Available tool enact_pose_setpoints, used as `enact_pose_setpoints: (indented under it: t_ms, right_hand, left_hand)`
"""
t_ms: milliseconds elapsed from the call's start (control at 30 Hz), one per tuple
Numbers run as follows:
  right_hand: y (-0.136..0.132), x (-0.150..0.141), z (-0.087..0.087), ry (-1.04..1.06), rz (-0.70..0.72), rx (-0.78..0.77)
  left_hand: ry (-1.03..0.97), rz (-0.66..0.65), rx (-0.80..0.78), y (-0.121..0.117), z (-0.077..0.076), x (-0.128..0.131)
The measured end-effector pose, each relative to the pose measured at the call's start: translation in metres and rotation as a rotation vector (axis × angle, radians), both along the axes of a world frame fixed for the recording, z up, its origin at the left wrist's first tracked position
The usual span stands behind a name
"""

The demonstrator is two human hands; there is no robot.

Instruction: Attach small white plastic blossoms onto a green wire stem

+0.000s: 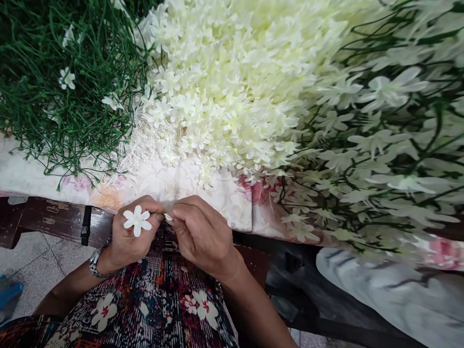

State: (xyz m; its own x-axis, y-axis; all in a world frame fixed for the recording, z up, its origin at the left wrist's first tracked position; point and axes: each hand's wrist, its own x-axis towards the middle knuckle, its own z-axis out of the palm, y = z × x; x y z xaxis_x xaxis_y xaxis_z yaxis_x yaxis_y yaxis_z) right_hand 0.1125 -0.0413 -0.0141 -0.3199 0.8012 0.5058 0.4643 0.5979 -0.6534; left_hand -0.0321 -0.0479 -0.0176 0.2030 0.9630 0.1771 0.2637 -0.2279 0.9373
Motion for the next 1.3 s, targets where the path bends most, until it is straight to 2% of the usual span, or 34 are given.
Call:
enact_pose_setpoints:
  t_ms: [933,1100,1300]
  right_hand:
    - [0.001,-0.004,-0.01,0.092,-0.015,-0.045]
    - [0.003,-0.003,-0.005,0.104,0.011,-0.104]
    - [0.006,0.001,0.005,0.071,0.077,-0.111]
  left_hand:
    - [-0.089,0.015,-0.044,0.001,-0.001,0.001]
    - [-0.153,-0.014,-0.105,0.005,0.003,-0.002]
    - [-0.2,0.018,-0.145,0.007,0.003,-0.007]
